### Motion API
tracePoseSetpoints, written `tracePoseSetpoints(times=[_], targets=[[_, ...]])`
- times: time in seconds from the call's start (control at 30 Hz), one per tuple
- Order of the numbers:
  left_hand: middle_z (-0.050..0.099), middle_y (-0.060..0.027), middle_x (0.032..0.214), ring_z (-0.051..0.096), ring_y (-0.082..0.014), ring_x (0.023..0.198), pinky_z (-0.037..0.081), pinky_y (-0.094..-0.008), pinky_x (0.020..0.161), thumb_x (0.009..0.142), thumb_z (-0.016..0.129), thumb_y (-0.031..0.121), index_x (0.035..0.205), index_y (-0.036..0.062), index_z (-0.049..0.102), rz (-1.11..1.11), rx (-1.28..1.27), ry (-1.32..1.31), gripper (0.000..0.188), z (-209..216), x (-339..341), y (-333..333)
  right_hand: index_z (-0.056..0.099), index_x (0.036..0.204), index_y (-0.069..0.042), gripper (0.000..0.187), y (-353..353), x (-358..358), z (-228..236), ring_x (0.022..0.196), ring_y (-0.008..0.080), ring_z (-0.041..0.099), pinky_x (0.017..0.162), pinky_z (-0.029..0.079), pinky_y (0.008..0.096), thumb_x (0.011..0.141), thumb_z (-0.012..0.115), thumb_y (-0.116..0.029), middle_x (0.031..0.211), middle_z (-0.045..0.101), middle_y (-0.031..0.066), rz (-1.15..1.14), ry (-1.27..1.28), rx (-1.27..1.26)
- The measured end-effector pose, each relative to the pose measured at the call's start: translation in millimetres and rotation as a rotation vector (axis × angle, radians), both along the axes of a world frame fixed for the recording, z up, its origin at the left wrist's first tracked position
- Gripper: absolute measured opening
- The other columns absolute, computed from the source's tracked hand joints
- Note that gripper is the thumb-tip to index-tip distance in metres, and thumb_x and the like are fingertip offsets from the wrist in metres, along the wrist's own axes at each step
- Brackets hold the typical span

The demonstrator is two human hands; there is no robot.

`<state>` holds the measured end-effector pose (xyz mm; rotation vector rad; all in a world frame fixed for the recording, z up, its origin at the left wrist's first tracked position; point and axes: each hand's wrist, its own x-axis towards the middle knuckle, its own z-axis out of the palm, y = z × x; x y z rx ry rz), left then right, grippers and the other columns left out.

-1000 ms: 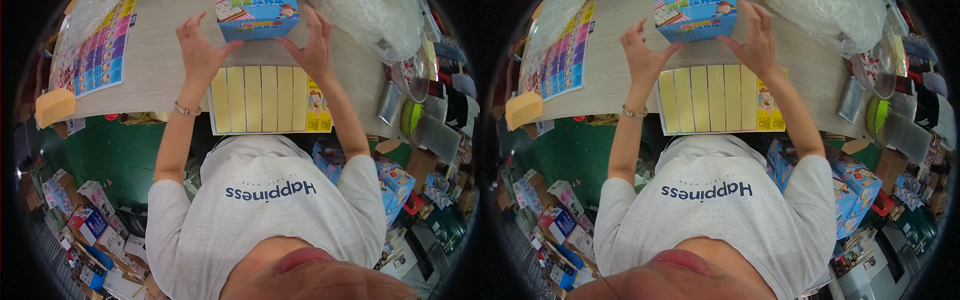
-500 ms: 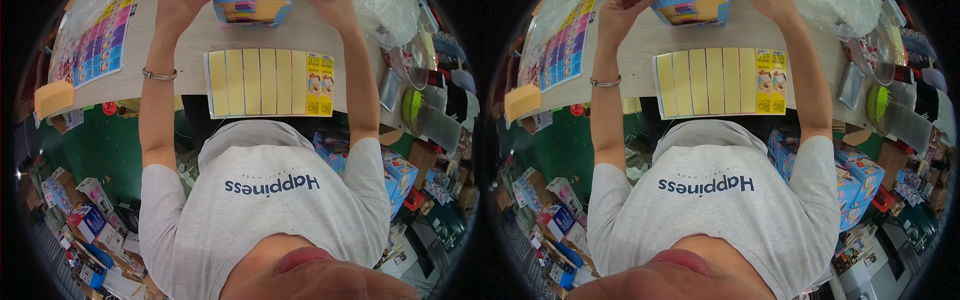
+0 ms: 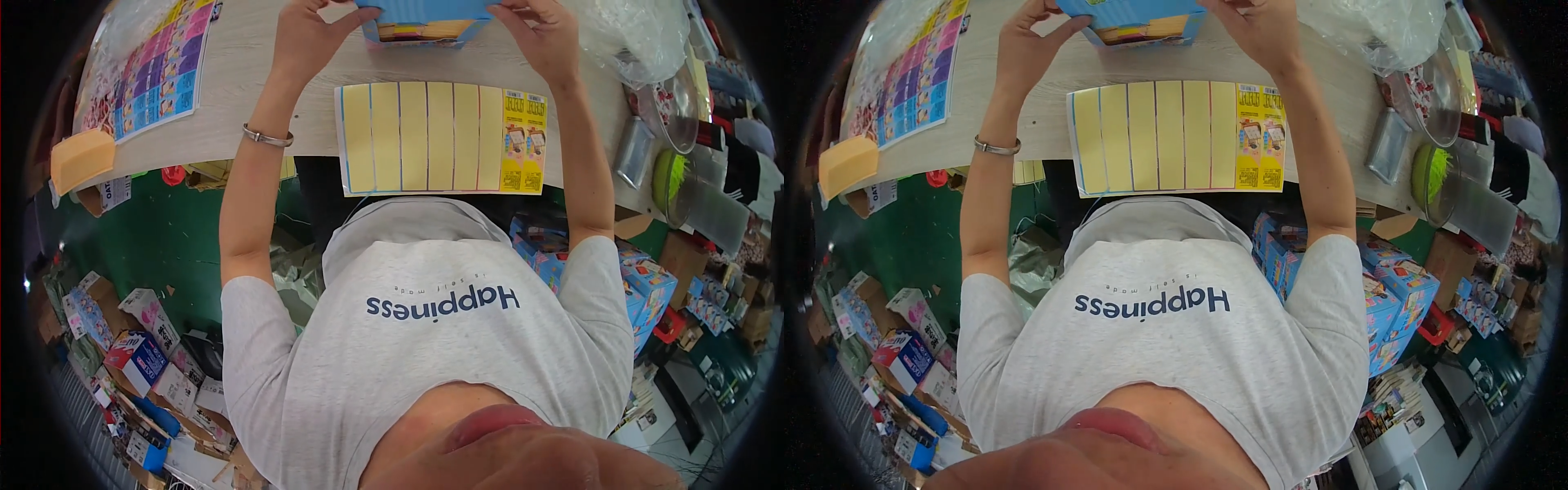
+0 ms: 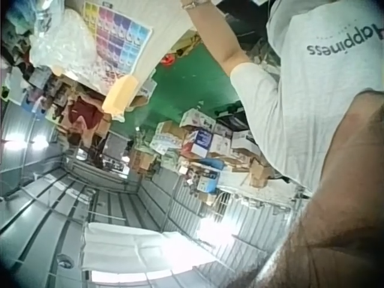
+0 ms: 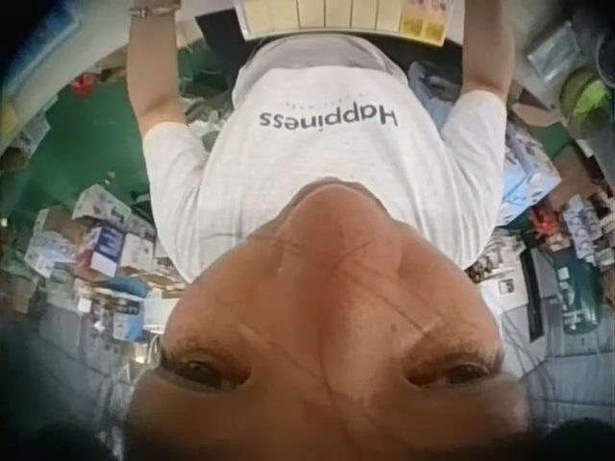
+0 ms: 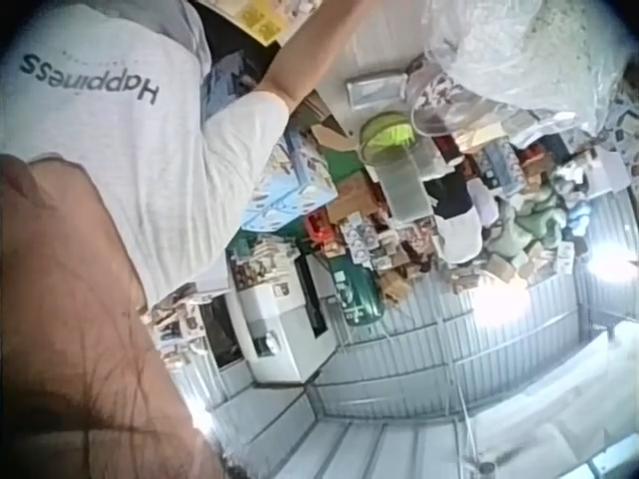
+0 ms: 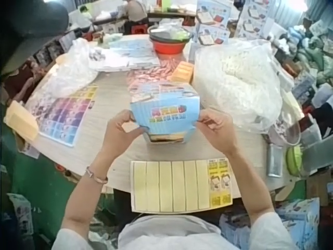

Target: Assembling toy kits by picking components into plastic trays and packing them into cardboard boxes.

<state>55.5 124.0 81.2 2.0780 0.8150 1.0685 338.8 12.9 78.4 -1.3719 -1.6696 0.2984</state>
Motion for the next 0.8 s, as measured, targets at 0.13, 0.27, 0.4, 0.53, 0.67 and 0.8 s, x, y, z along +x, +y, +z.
tracePoseSetpoints(times=[0.13, 0.27, 0.4, 0.53, 0.67, 0.8], targets=[[0.066, -0.0071, 0.101, 0.061, -0.0197, 0.098, 0.046, -0.0363, 0.088, 0.072, 0.083, 0.006, 0.099, 0.0042, 0.064, 0.078, 0.018, 0.157, 0.033, 20, -1, -8, 0.067, 0.086, 0.0, 0.007, -4, -28, 16, 0.073, 0.013, 0.063, 0.063, 0.049, 0.0264, 0.083, 0.073, 0.001, 0.08, 0.068, 0.0061, -0.077, 0.072, -0.085], [0.066, -0.008, 0.106, 0.06, -0.0238, 0.103, 0.044, -0.0397, 0.093, 0.071, 0.084, 0.007, 0.104, 0.0057, 0.064, 0.007, 0.1, -0.254, 0.039, 7, 22, -10, 0.068, 0.096, -0.002, 0.017, -12, 2, 4, 0.083, 0.0221, 0.066, 0.071, 0.051, 0.0312, 0.081, 0.075, -0.002, 0.093, 0.07, 0.0109, -0.074, -0.202, -0.144], [0.065, -0.0089, 0.111, 0.059, -0.0278, 0.109, 0.041, -0.043, 0.098, 0.069, 0.084, 0.009, 0.109, 0.0073, 0.063, -0.048, 0.187, -0.658, 0.045, 2, 40, -7, 0.066, 0.109, -0.003, 0.037, -2, 0, 4, 0.093, 0.0274, 0.064, 0.081, 0.051, 0.0383, 0.078, 0.081, -0.018, 0.105, 0.068, 0.0113, -0.148, -0.475, 0.506], [0.064, -0.009, 0.117, 0.057, -0.0308, 0.116, 0.035, -0.0482, 0.104, 0.068, 0.083, 0.011, 0.118, 0.0103, 0.061, 0.21, 0.488, 0.149, 0.054, 15, 21, -23, 0.061, 0.123, -0.009, 0.045, -2, -33, 11, 0.119, 0.0354, 0.058, 0.1, 0.046, 0.043, 0.081, 0.076, -0.01, 0.125, 0.062, 0.0132, -0.131, -0.526, 0.381], [0.062, -0.0075, 0.122, 0.055, -0.0279, 0.122, 0.034, -0.0506, 0.105, 0.069, 0.082, 0.013, 0.118, 0.0119, 0.062, 0.165, 0.556, -0.108, 0.053, -53, 38, -27, 0.061, 0.126, -0.01, 0.049, -7, -29, -10, 0.123, 0.0362, 0.056, 0.102, 0.046, 0.0457, 0.079, 0.076, -0.014, 0.127, 0.061, 0.0129, -0.025, -0.56, 0.423], [0.069, -0.009, 0.11, 0.065, -0.0292, 0.11, 0.045, -0.0492, 0.094, 0.077, 0.076, 0.014, 0.101, 0.0105, 0.07, 0.326, 0.868, -0.651, 0.025, -69, 76, -3, 0.064, 0.125, -0.01, 0.048, -9, -34, -13, 0.125, 0.0375, 0.055, 0.104, 0.044, 0.0481, 0.079, 0.074, -0.015, 0.13, 0.06, 0.0128, -0.089, -0.567, 0.304]])
